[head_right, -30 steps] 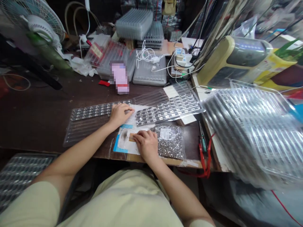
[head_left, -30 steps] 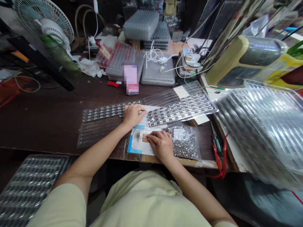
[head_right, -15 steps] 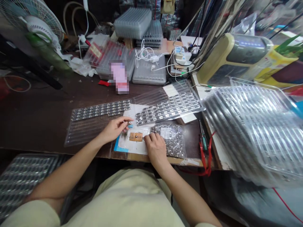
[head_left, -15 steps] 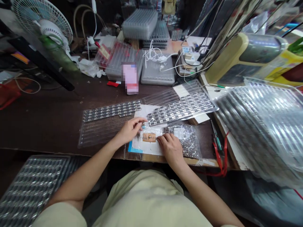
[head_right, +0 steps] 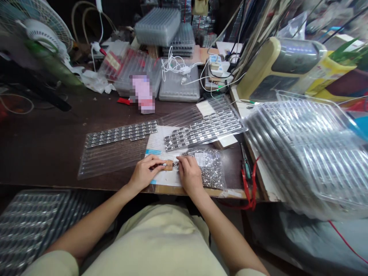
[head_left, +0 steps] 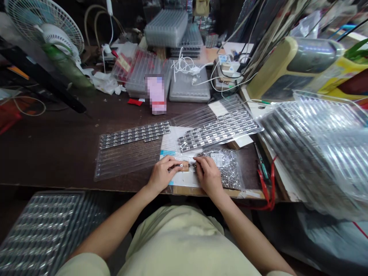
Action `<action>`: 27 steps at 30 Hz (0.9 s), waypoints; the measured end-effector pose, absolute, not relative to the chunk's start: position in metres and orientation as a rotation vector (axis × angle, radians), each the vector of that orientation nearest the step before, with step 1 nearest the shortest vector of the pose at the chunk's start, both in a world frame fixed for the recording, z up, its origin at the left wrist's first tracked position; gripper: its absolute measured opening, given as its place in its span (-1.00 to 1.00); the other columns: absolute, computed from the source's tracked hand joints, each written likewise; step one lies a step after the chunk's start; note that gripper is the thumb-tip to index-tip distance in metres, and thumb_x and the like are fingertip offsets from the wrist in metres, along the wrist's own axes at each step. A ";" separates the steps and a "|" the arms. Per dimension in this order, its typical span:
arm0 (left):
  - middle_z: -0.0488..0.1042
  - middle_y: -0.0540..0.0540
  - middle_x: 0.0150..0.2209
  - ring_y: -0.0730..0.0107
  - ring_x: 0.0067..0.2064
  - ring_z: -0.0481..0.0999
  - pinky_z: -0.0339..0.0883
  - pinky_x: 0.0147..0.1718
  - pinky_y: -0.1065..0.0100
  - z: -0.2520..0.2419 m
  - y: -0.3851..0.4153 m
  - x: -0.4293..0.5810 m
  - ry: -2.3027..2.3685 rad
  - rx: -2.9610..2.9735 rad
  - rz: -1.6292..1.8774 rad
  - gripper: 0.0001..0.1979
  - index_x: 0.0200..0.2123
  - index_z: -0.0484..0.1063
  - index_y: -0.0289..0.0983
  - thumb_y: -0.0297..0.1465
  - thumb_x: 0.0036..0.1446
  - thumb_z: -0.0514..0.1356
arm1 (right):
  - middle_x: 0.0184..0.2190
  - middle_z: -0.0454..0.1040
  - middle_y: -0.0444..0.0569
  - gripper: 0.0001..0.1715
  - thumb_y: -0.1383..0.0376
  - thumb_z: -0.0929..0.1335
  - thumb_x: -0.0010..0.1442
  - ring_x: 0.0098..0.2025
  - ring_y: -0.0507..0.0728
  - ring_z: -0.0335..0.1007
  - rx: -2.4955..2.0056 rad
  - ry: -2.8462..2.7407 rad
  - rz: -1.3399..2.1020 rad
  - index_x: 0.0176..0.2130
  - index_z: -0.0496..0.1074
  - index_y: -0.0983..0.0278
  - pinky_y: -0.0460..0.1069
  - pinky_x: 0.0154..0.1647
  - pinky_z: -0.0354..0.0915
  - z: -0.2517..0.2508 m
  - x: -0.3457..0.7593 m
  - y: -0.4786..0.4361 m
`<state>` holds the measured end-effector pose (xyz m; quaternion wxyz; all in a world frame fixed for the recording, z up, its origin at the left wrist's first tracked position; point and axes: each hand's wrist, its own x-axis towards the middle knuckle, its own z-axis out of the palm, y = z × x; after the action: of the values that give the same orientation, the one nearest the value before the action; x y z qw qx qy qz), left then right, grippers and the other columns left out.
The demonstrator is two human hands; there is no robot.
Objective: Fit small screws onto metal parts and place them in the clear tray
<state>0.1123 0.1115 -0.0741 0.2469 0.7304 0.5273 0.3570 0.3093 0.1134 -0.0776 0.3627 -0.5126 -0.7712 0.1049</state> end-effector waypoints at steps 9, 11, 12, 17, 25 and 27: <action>0.47 -0.07 -0.33 0.38 -0.28 0.47 0.35 -0.28 0.36 -0.074 0.110 0.116 1.499 2.053 0.930 -0.86 -0.22 0.56 -0.19 -0.39 0.14 0.23 | -0.26 0.50 -0.01 -0.77 0.33 0.22 0.31 -0.19 0.09 0.38 -1.304 -2.009 0.303 -0.18 0.45 0.23 -0.02 -0.17 0.29 -0.078 0.307 0.115; 0.47 -0.07 -0.33 0.38 -0.28 0.47 0.35 -0.28 0.35 -0.073 0.111 0.116 1.494 2.048 0.921 -0.85 -0.21 0.56 -0.18 -0.40 0.14 0.23 | -0.32 0.52 -0.05 -0.82 0.29 0.26 0.30 -0.25 0.09 0.37 -1.342 -2.024 0.282 -0.23 0.46 0.23 -0.02 -0.20 0.24 -0.077 0.304 0.115; 0.47 -0.06 -0.33 0.38 -0.28 0.47 0.35 -0.29 0.36 -0.073 0.111 0.116 1.484 2.032 0.929 -0.85 -0.21 0.56 -0.18 -0.39 0.14 0.23 | -0.36 0.52 -0.07 -0.84 0.26 0.29 0.28 -0.27 0.09 0.36 -1.365 -2.030 0.268 -0.26 0.46 0.23 -0.01 -0.21 0.21 -0.076 0.302 0.115; 0.49 -0.08 -0.31 0.40 -0.28 0.50 0.37 -0.37 0.42 -0.075 0.113 0.112 1.472 1.829 1.146 -0.91 -0.29 0.55 -0.23 -0.41 0.12 0.24 | -0.34 0.53 -0.10 -0.85 0.18 0.38 0.20 -0.28 0.09 0.29 -1.379 -2.092 0.243 -0.35 0.50 0.18 0.02 -0.20 0.09 -0.074 0.284 0.118; 0.49 -0.09 -0.30 0.41 -0.31 0.50 0.39 -0.41 0.44 -0.078 0.114 0.110 1.485 1.770 1.177 -0.89 -0.28 0.56 -0.24 -0.41 0.11 0.24 | -0.21 0.50 -0.11 -0.83 0.20 0.38 0.20 -0.17 0.12 0.21 -1.383 -2.182 0.158 -0.17 0.53 0.06 0.05 -0.15 0.05 -0.075 0.282 0.116; 0.49 -0.09 -0.30 0.42 -0.31 0.50 0.38 -0.42 0.45 -0.076 0.114 0.111 1.495 1.741 1.163 -0.90 -0.29 0.56 -0.25 -0.42 0.10 0.24 | -0.16 0.49 -0.09 -0.78 0.22 0.36 0.23 -0.14 0.13 0.21 -1.410 -2.221 0.055 -0.10 0.49 0.10 0.05 -0.13 0.04 -0.075 0.288 0.114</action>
<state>0.1105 0.1142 -0.0762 0.2806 0.6496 0.5578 0.4338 0.2883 0.1137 -0.0750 0.2524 -0.5187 -0.8166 0.0203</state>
